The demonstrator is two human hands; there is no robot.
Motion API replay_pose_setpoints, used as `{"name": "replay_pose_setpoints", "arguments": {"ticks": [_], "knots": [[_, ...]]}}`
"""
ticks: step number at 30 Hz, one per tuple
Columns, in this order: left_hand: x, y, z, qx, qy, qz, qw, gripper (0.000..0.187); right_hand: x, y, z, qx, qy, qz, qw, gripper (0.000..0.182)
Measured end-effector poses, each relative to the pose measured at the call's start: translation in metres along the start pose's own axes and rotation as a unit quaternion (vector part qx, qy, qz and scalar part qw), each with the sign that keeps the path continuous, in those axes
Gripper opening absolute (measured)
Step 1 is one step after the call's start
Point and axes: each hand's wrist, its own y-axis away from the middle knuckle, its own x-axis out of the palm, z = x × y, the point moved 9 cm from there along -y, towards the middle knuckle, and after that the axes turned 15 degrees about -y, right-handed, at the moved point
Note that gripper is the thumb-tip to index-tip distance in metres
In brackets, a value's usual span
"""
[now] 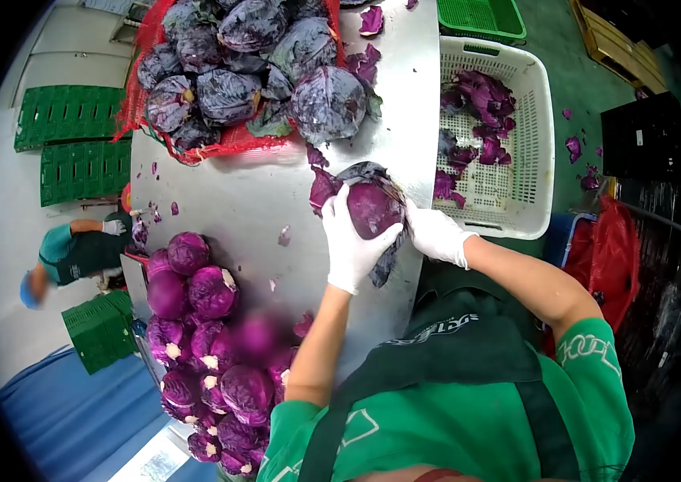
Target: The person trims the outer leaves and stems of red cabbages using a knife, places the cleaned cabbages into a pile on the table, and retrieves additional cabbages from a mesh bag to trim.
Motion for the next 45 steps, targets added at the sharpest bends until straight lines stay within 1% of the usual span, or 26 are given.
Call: {"name": "replay_pose_setpoints", "arguments": {"ticks": [1,3,4,5,9,10,11,15,18,19,21,23,25,26,28,29,31,33,34,35,37,38,39,41,42,45], "knots": [[-0.003,0.001,0.001,0.005,0.04,-0.027,0.999,0.096,0.0,-0.009,0.0,-0.006,0.003,-0.006,1.0,0.028],[0.003,0.009,0.025,-0.061,0.138,-0.023,0.988,0.097,0.004,-0.008,0.004,-0.044,0.006,-0.018,0.999,0.029],[0.002,0.013,0.028,-0.043,0.165,-0.015,0.985,0.098,0.003,-0.005,0.008,-0.048,-0.008,-0.04,0.998,0.032],[0.007,0.019,0.035,-0.055,0.275,0.007,0.96,0.101,0.007,-0.004,0.007,-0.045,-0.001,-0.03,0.999,0.043],[0.017,0.039,0.065,-0.074,0.34,0.029,0.937,0.106,0.01,0.005,0.027,0.009,-0.06,0.017,0.998,0.058],[0.016,0.041,0.063,-0.079,0.382,0.033,0.92,0.106,0.012,0.003,0.027,-0.045,-0.059,-0.013,0.997,0.059],[0.016,0.041,0.065,-0.08,0.381,0.033,0.92,0.106,0.014,0.003,0.027,-0.099,-0.058,-0.044,0.992,0.06],[0.007,0.042,0.065,-0.08,0.381,0.027,0.921,0.106,0.015,0.005,0.029,-0.084,-0.057,-0.026,0.994,0.059],[-0.009,0.035,0.053,-0.057,0.236,0.052,0.969,0.11,0.013,0.01,0.039,-0.123,-0.036,-0.043,0.991,0.058],[-0.013,0.031,0.048,-0.059,0.235,0.05,0.969,0.11,0.012,0.011,0.042,-0.143,-0.027,-0.047,0.988,0.057],[-0.02,0.023,0.036,-0.022,0.108,0.028,0.994,0.11,0.012,0.012,0.046,-0.164,-0.018,-0.049,0.985,0.057],[-0.013,0.023,0.042,-0.011,0.112,0.018,0.994,0.11,0.01,0.012,0.045,-0.155,0.001,-0.059,0.986,0.058],[-0.013,0.026,0.039,0.019,0.043,0.021,0.999,0.111,0.01,0.013,0.047,-0.161,-0.006,-0.059,0.985,0.058],[-0.015,0.028,0.039,0.017,0.06,0.029,0.998,0.111,0.009,0.014,0.05,-0.169,-0.013,-0.058,0.984,0.058],[-0.02,0.03,0.04,0.012,0.067,0.042,0.997,0.11,0.013,0.017,0.061,-0.199,0.07,-0.054,0.976,0.062],[-0.019,0.035,0.046,-0.031,0.092,0.036,0.995,0.108,0.016,0.017,0.065,-0.196,0.125,-0.049,0.971,0.064],[-0.015,0.029,0.049,-0.07,0.129,0.055,0.988,0.096,0.017,0.023,0.07,-0.191,0.129,-0.06,0.971,0.061],[-0.015,0.023,0.056,-0.106,0.26,0.047,0.958,0.084,0.003,0.041,0.086,-0.225,0.121,-0.063,0.965,0.06],[-0.012,0.021,0.056,-0.149,0.37,0.036,0.916,0.078,-0.013,0.049,0.09,-0.212,0.084,-0.073,0.971,0.061],[-0.004,0.019,0.075,-0.153,0.293,0.026,0.943,0.078,-0.033,0.054,0.082,-0.191,-0.005,-0.124,0.974,0.055],[-0.013,0.007,0.036,-0.142,0.387,0.032,0.91,0.078,-0.074,0.062,0.07,-0.258,-0.094,-0.291,0.917,0.05],[-0.014,-0.001,0.015,-0.121,0.405,0.039,0.906,0.08,-0.084,0.058,0.044,-0.159,-0.245,-0.258,0.921,0.048],[-0.017,-0.009,-0.014,-0.119,0.421,0.061,0.897,0.084,-0.076,0.052,0.021,-0.05,-0.452,-0.155,0.877,0.049],[0.004,-0.025,-0.048,-0.08,0.414,0.06,0.905,0.088,-0.103,0.058,0.022,-0.188,-0.536,-0.189,0.801,0.048],[0.017,-0.033,-0.071,-0.078,0.45,0.075,0.886,0.088,-0.114,0.071,0.023,-0.17,-0.624,-0.184,0.74,0.048],[0.067,-0.048,-0.133,-0.048,0.471,0.229,0.851,0.085,-0.14,0.103,-0.022,-0.171,-0.651,-0.215,0.708,0.052]]}}
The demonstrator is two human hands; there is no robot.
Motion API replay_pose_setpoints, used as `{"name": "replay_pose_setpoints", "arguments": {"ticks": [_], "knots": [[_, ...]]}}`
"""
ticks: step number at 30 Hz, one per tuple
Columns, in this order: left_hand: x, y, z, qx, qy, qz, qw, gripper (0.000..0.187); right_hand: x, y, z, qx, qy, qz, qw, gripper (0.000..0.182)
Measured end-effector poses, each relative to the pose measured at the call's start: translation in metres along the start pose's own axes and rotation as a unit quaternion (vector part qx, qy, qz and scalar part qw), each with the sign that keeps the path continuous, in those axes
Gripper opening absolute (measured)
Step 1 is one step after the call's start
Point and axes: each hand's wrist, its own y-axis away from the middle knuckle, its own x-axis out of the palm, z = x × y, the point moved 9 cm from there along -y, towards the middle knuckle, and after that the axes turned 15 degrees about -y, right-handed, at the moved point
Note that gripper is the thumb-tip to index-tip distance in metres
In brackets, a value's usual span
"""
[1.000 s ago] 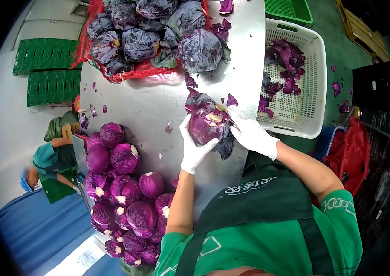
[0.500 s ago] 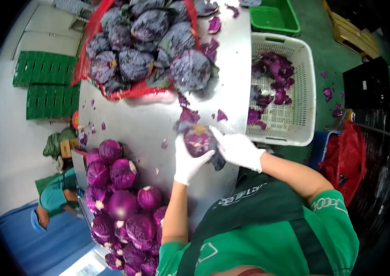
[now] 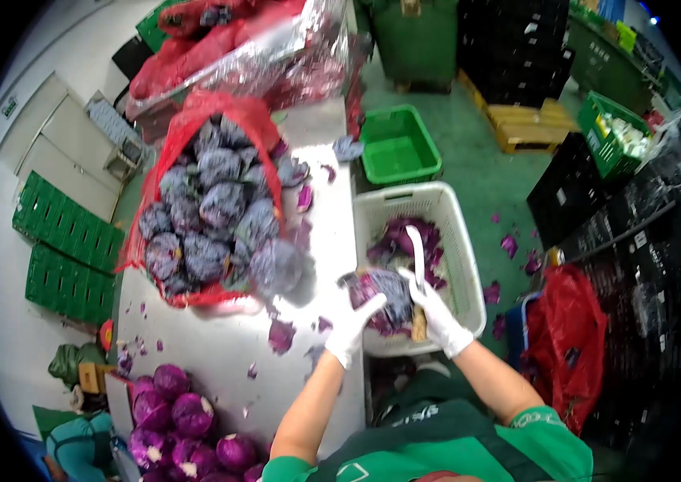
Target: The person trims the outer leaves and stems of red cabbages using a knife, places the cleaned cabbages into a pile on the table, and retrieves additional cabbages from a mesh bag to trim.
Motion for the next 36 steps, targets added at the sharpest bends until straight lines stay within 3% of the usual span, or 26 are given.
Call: {"name": "replay_pose_setpoints", "arguments": {"ticks": [2,4,5,6,8,9,11,13,14,15,16,18,19,20,21,22,24,25,26,28,30,31,34,36], "knots": [[0.054,-0.006,0.039,-0.123,0.125,0.042,0.984,0.072,-0.055,0.011,-0.004,0.024,-0.068,-0.02,0.997,0.053],[0.107,0.019,0.066,-0.321,0.228,0.111,0.913,0.059,-0.123,0.038,-0.031,0.108,-0.114,-0.151,0.976,0.047],[0.129,0.019,0.116,-0.364,0.235,0.178,0.883,0.058,-0.171,0.044,-0.065,0.193,-0.185,-0.211,0.94,0.038],[0.144,0.01,0.123,-0.402,0.236,0.221,0.857,0.056,-0.178,0.056,-0.072,0.227,-0.181,-0.218,0.932,0.037],[0.168,0.011,0.113,-0.479,0.23,0.282,0.799,0.054,-0.242,0.024,-0.096,0.216,-0.247,-0.254,0.91,0.038],[0.168,-0.015,0.062,-0.427,0.23,0.29,0.825,0.059,-0.215,-0.014,-0.04,0.174,-0.222,-0.204,0.938,0.036],[0.135,-0.128,-0.134,-0.131,0.226,0.213,0.942,0.068,-0.074,-0.11,0.156,0.012,-0.155,-0.043,0.987,0.033],[0.09,-0.182,-0.326,0.159,0.219,0.099,0.957,0.078,0.068,-0.159,0.331,-0.135,-0.125,0.114,0.976,0.034],[0.076,-0.189,-0.384,0.262,0.171,0.038,0.949,0.083,0.111,-0.205,0.407,-0.134,-0.119,0.279,0.943,0.036],[0.067,-0.194,-0.415,0.337,0.061,-0.032,0.939,0.086,0.143,-0.202,0.443,-0.229,-0.045,0.141,0.962,0.034],[0.065,-0.195,-0.433,0.397,-0.049,-0.105,0.91,0.088,0.169,-0.178,0.461,-0.316,0.031,-0.004,0.948,0.034],[0.08,-0.159,-0.404,0.388,-0.1,-0.056,0.914,0.089,0.176,-0.172,0.431,-0.309,0.058,0.013,0.949,0.032],[0.08,-0.164,-0.365,0.386,-0.19,-0.081,0.899,0.086,0.16,-0.185,0.397,-0.259,0.085,0.109,0.956,0.032],[0.077,-0.164,-0.322,0.362,-0.242,-0.063,0.898,0.087,0.131,-0.195,0.354,-0.188,0.098,0.142,0.967,0.031],[0.068,-0.162,-0.279,0.383,-0.256,-0.063,0.885,0.087,0.092,-0.192,0.309,-0.156,0.106,0.067,0.98,0.036],[0.051,-0.129,-0.255,0.289,-0.338,-0.066,0.893,0.086,0.048,-0.192,0.263,-0.122,0.09,0.022,0.988,0.045],[0.011,-0.07,-0.209,0.304,-0.531,-0.18,0.77,0.086,-0.045,-0.188,0.171,0.004,0.068,-0.06,0.996,0.048],[-0.014,-0.057,-0.149,0.386,-0.547,-0.275,0.691,0.088,-0.071,-0.171,0.134,0.041,0.078,-0.081,0.993,0.05],[-0.028,-0.042,-0.102,0.344,-0.583,-0.244,0.694,0.092,-0.096,-0.155,0.096,0.074,0.06,-0.072,0.993,0.049],[-0.074,0.037,-0.052,0.187,-0.574,-0.21,0.769,0.101,-0.128,-0.126,0.039,0.157,0.066,-0.105,0.98,0.049],[-0.105,0.117,0.011,0.07,-0.581,-0.23,0.778,0.112,-0.15,-0.107,0.0,0.198,0.089,-0.131,0.967,0.047],[-0.112,0.147,0.04,-0.033,-0.638,-0.185,0.747,0.123,-0.154,-0.1,-0.015,0.2,0.078,-0.12,0.969,0.042],[-0.123,0.211,0.129,-0.234,-0.593,-0.149,0.756,0.138,-0.152,-0.083,-0.049,0.211,0.078,-0.126,0.966,0.037],[-0.125,0.205,0.144,-0.221,-0.556,-0.202,0.776,0.144,-0.141,-0.072,-0.063,0.215,0.093,-0.139,0.962,0.036]]}}
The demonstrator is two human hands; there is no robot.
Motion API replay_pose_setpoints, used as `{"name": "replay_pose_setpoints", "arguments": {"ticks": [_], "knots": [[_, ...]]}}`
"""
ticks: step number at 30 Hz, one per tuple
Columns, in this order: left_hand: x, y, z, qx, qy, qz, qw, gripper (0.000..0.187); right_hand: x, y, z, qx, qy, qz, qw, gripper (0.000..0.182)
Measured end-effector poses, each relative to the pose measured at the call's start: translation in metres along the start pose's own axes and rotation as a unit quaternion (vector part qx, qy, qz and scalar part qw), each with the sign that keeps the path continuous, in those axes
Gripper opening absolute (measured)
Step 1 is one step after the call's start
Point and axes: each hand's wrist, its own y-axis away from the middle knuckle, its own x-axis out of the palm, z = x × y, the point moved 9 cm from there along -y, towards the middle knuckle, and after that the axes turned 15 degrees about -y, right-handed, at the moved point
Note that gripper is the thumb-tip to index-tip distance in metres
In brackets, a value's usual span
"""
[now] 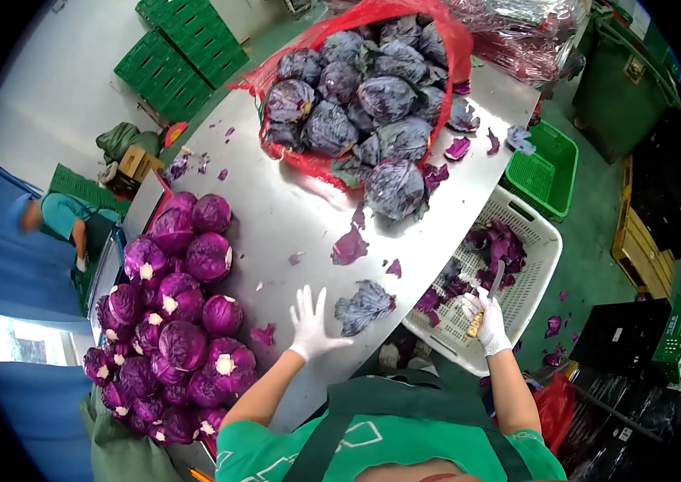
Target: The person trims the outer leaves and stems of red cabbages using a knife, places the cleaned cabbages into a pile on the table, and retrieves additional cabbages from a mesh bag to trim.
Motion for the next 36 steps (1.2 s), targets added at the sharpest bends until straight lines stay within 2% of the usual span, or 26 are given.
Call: {"name": "replay_pose_setpoints", "arguments": {"ticks": [4,6,8,10,12,13,14,16,18,20,22,24,26,28,29,30,32,33,34,36], "knots": [[-0.015,-0.057,-0.043,0.001,0.052,-0.108,0.993,0.142,0.015,0.02,-0.004,-0.015,-0.01,0.001,1.0,0.037],[-0.023,-0.082,-0.089,0.066,0.061,-0.165,0.982,0.143,0.01,0.023,0.005,-0.044,0.013,0.006,0.999,0.039],[-0.029,-0.098,-0.156,0.183,0.134,-0.236,0.945,0.136,-0.01,0.024,0.016,-0.068,0.01,-0.031,0.997,0.041],[-0.039,-0.101,-0.237,0.265,0.168,-0.108,0.943,0.126,-0.019,0.024,0.031,-0.096,0.008,-0.039,0.995,0.043],[-0.059,-0.095,-0.291,0.329,0.167,-0.075,0.926,0.116,-0.025,0.025,0.048,-0.135,-0.007,-0.066,0.989,0.042],[-0.075,-0.092,-0.302,0.349,0.185,-0.136,0.908,0.106,-0.02,0.032,0.059,-0.153,-0.007,-0.077,0.985,0.038],[-0.083,-0.096,-0.304,0.353,0.208,-0.149,0.9,0.09,-0.024,0.031,0.068,-0.175,0.001,-0.087,0.981,0.036],[-0.108,-0.106,-0.288,0.324,0.227,-0.115,0.911,0.073,-0.027,0.03,0.078,-0.207,0.008,-0.077,0.975,0.034],[-0.116,-0.12,-0.268,0.32,0.176,-0.18,0.913,0.05,-0.016,0.031,0.077,-0.214,0.041,-0.099,0.971,0.034],[-0.123,-0.137,-0.259,0.347,0.149,-0.24,0.894,0.038,0.003,0.023,0.062,-0.203,0.055,-0.089,0.973,0.034],[-0.165,-0.155,-0.247,0.325,0.061,-0.287,0.899,0.029,0.038,0.02,0.049,-0.187,0.054,-0.051,0.98,0.033],[-0.211,-0.186,-0.201,0.237,0.14,-0.377,0.884,0.027,0.079,0.024,0.043,-0.184,0.074,-0.012,0.98,0.033],[-0.225,-0.213,-0.142,0.098,0.17,-0.446,0.873,0.038,0.112,0.029,0.042,-0.186,0.102,0.013,0.977,0.033],[-0.198,-0.272,-0.1,0.018,0.2,-0.334,0.921,0.048,0.133,0.02,0.037,-0.175,0.134,0.042,0.974,0.034],[-0.188,-0.285,-0.097,0.018,0.189,-0.232,0.954,0.056,0.147,0.017,0.037,-0.176,0.141,0.061,0.972,0.034],[-0.171,-0.287,-0.101,0.036,0.142,-0.176,0.973,0.061,0.16,0.012,0.036,-0.178,0.149,0.08,0.969,0.033],[-0.167,-0.261,-0.107,0.079,0.232,-0.22,0.944,0.063,0.178,0.003,0.038,-0.201,0.188,0.086,0.958,0.033],[-0.171,-0.238,-0.116,0.134,0.215,-0.25,0.935,0.064,0.183,-0.003,0.038,-0.202,0.187,0.084,0.958,0.034],[-0.171,-0.214,-0.122,0.144,0.22,-0.296,0.918,0.059,0.187,-0.008,0.037,-0.203,0.185,0.082,0.958,0.034],[-0.162,-0.181,-0.129,0.148,0.243,-0.283,0.916,0.071,0.195,-0.012,0.031,-0.152,0.207,0.076,0.964,0.041]]}}
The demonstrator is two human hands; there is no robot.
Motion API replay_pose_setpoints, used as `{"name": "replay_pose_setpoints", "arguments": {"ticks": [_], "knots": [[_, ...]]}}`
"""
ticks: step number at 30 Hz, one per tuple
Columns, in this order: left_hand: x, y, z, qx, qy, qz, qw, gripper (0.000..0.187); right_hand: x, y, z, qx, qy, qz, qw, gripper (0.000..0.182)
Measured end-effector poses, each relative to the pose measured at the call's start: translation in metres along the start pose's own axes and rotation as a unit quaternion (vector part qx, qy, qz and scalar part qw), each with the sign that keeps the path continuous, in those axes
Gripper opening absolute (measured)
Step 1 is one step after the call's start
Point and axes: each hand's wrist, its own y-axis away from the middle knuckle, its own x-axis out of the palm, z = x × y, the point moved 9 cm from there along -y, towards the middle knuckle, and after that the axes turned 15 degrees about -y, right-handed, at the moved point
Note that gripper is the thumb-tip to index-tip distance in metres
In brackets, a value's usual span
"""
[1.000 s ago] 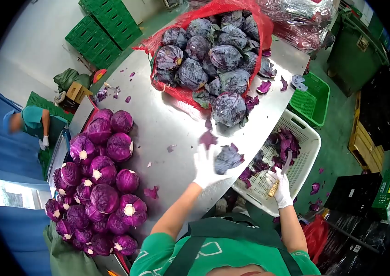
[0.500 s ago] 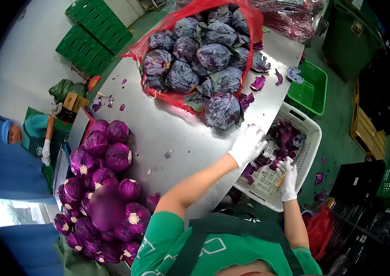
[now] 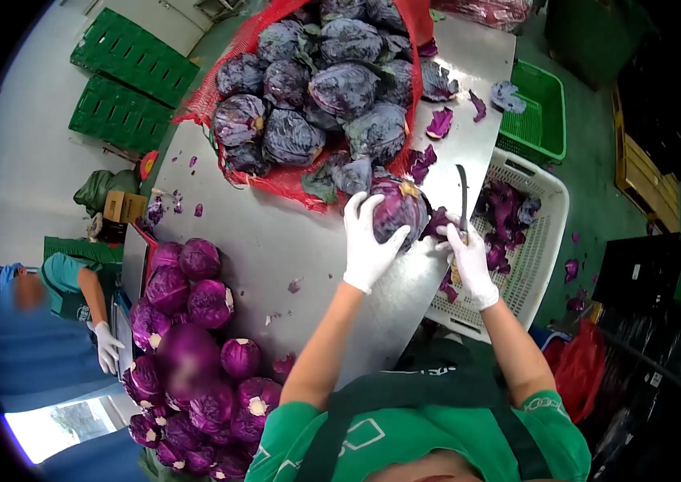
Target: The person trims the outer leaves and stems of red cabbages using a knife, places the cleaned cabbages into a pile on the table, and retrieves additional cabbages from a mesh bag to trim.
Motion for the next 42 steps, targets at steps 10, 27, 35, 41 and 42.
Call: {"name": "replay_pose_setpoints", "arguments": {"ticks": [10,27,35,41,42], "knots": [[0.032,0.062,0.033,-0.11,0.291,0.173,0.935,0.096,0.01,0.036,-0.031,0.09,-0.028,0.014,0.995,0.047],[0.001,0.116,-0.015,-0.129,0.126,0.149,0.972,0.1,-0.009,0.12,0.012,-0.142,0.387,0.151,0.899,0.026],[-0.001,0.115,-0.02,-0.1,0.051,0.132,0.985,0.101,0.002,0.117,0.0,-0.09,0.442,0.252,0.856,0.025],[0.003,0.113,-0.016,-0.077,0.082,0.113,0.987,0.098,0.004,0.095,-0.021,-0.046,0.497,0.255,0.828,0.029],[0.003,0.114,-0.018,-0.084,0.086,0.11,0.987,0.098,0.006,0.093,-0.019,-0.077,0.481,0.266,0.832,0.028]]}}
